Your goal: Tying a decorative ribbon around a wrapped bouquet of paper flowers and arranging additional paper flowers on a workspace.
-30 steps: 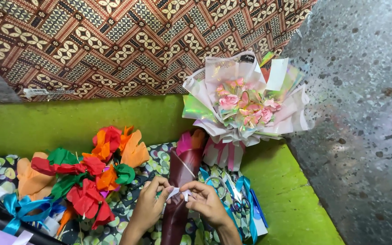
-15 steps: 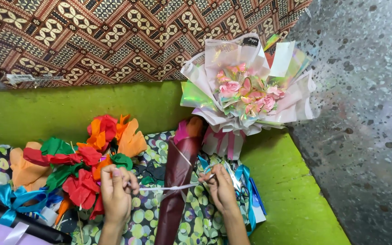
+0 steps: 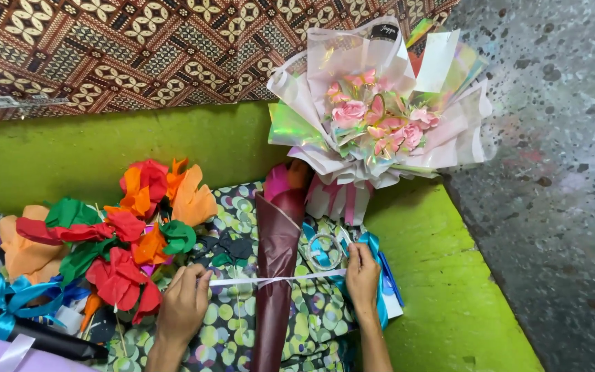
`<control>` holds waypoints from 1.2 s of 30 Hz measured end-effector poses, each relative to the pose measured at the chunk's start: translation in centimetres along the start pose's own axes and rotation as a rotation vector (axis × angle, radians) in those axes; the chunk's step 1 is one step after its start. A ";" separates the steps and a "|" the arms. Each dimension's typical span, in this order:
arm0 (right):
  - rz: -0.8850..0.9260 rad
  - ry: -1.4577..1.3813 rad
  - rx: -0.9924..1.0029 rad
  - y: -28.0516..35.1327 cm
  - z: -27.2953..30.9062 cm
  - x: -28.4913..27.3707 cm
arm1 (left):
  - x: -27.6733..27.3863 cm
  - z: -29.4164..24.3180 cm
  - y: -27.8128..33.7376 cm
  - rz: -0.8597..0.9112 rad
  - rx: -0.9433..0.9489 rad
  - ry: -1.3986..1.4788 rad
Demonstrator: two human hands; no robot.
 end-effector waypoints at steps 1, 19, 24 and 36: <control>-0.015 0.024 -0.042 -0.1 -0.1 0.1 | 0.2 0.3 0.1 0.004 -0.031 0.006; 0.439 0.065 -0.324 7.9 8.6 5.7 | 8.5 -0.8 1.0 0.436 -0.016 -0.366; 0.428 -0.017 -0.170 7.9 7.1 6.7 | 8.7 -1.0 1.5 0.328 0.129 -0.214; 0.357 -0.056 -0.187 6.8 1.3 8.5 | 11.0 1.3 2.4 0.376 -0.534 0.317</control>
Point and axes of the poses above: each hand's wrist, its own y-axis away from the middle knuckle, its own x-axis out of the palm, z = x × y, the point moved 4 cm from there along -y, towards the middle knuckle, and after that the axes turned 8 degrees about y, right-handed, at the moved point
